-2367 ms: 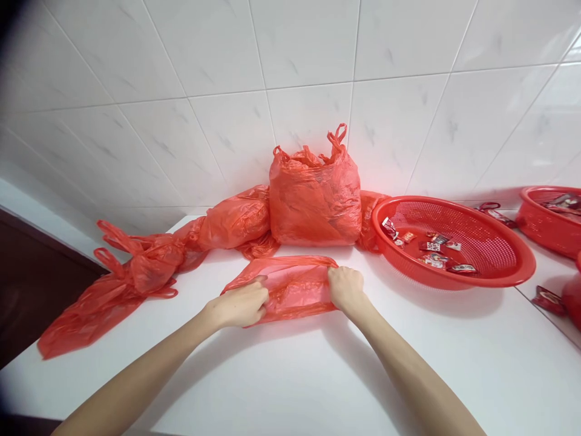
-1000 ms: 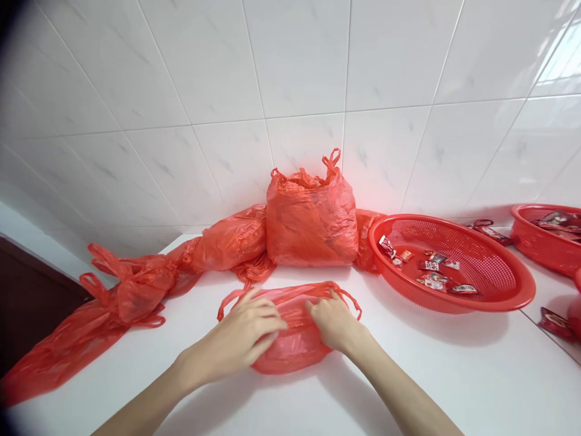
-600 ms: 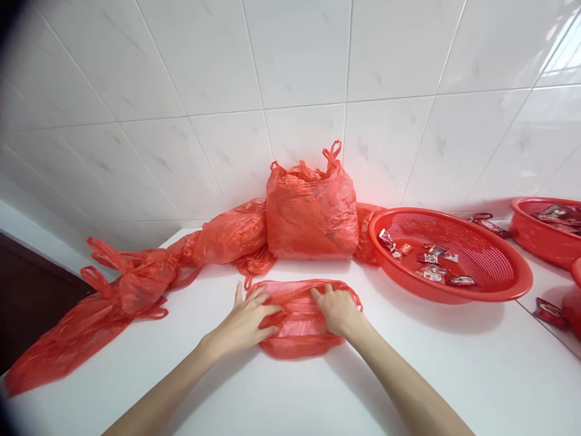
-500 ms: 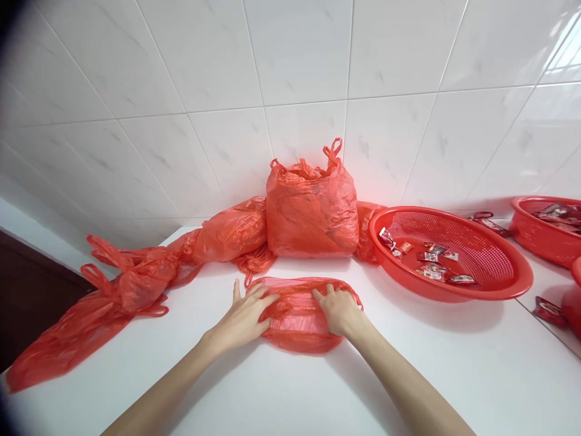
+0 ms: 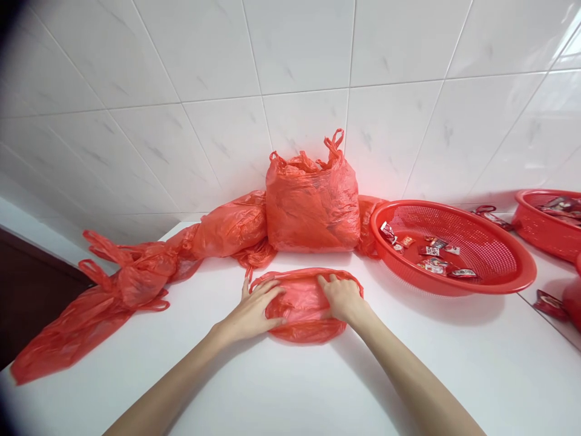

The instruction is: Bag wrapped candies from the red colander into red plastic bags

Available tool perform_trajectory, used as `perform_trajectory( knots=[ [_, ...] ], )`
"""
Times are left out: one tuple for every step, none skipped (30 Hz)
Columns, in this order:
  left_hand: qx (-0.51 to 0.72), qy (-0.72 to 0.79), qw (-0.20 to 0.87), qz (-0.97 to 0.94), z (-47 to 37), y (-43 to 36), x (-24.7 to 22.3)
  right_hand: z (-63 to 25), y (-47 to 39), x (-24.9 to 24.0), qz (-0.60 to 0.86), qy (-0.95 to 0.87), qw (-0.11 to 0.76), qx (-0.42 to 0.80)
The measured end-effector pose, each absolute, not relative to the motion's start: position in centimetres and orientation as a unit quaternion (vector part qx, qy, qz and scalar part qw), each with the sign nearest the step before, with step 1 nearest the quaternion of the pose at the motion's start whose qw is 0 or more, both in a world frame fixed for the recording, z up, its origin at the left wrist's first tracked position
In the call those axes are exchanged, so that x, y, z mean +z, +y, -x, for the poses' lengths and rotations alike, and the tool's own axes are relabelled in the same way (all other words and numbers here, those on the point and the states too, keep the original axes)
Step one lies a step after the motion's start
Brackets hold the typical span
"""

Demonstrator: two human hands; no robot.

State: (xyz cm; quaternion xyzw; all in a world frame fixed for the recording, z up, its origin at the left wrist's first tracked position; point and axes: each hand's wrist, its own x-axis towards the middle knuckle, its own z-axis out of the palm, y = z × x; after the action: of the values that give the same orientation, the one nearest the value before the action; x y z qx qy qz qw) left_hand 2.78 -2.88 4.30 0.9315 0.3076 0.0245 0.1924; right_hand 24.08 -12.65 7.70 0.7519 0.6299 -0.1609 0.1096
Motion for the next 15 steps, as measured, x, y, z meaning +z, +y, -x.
perform_trajectory(
  knots=[
    [0.017,0.309,0.199,-0.93,-2.7,-2.7,4.3,-24.3,-12.6,7.5,-0.754,0.627,0.11,-0.163],
    [0.014,0.308,0.207,-0.928,-2.5,-2.6,4.2,-24.5,-12.6,7.4,-0.755,0.625,0.11,-0.166],
    [0.015,0.308,0.213,-0.927,-2.4,-2.5,4.1,-24.7,-12.6,7.4,-0.755,0.624,0.11,-0.168],
    [0.021,0.308,0.22,-0.925,-2.3,-2.5,3.9,-24.8,-12.6,7.3,-0.755,0.624,0.109,-0.17],
    [0.031,0.308,0.227,-0.923,-2.2,-2.6,3.6,-24.9,-12.7,7.3,-0.754,0.625,0.107,-0.17],
    [0.045,0.308,0.234,-0.921,-2.1,-2.7,3.3,-24.9,-12.8,7.4,-0.754,0.626,0.105,-0.169],
    [0.06,0.307,0.239,-0.919,-2.0,-2.9,3.0,-24.9,-12.8,7.4,-0.753,0.627,0.104,-0.168],
    [0.075,0.303,0.243,-0.918,-2.0,-3.0,2.7,-24.8,-12.9,7.4,-0.753,0.628,0.103,-0.165],
    [0.089,0.296,0.244,-0.919,-2.0,-3.2,2.4,-24.6,-13.0,7.5,-0.754,0.628,0.103,-0.162],
    [0.103,0.287,0.242,-0.921,-2.1,-3.4,2.2,-24.4,-13.0,7.5,-0.755,0.628,0.103,-0.159],
    [0.116,0.276,0.238,-0.924,-2.1,-3.6,2.0,-24.2,-13.1,7.5,-0.755,0.629,0.103,-0.154],
    [0.126,0.265,0.233,-0.927,-2.3,-3.8,1.9,-23.9,-13.1,7.5,-0.754,0.632,0.102,-0.147],
    [0.134,0.256,0.228,-0.93,-2.4,-3.9,1.8,-23.7,-13.2,7.5,-0.751,0.637,0.099,-0.139],
    [0.137,0.252,0.224,-0.931,-2.5,-4.0,1.8,-23.5,-13.3,7.4,-0.747,0.644,0.095,-0.133],
    [0.137,0.255,0.222,-0.931,-2.6,-4.0,1.8,-23.4,-13.4,7.4,-0.743,0.65,0.09,-0.131]
  ],
)
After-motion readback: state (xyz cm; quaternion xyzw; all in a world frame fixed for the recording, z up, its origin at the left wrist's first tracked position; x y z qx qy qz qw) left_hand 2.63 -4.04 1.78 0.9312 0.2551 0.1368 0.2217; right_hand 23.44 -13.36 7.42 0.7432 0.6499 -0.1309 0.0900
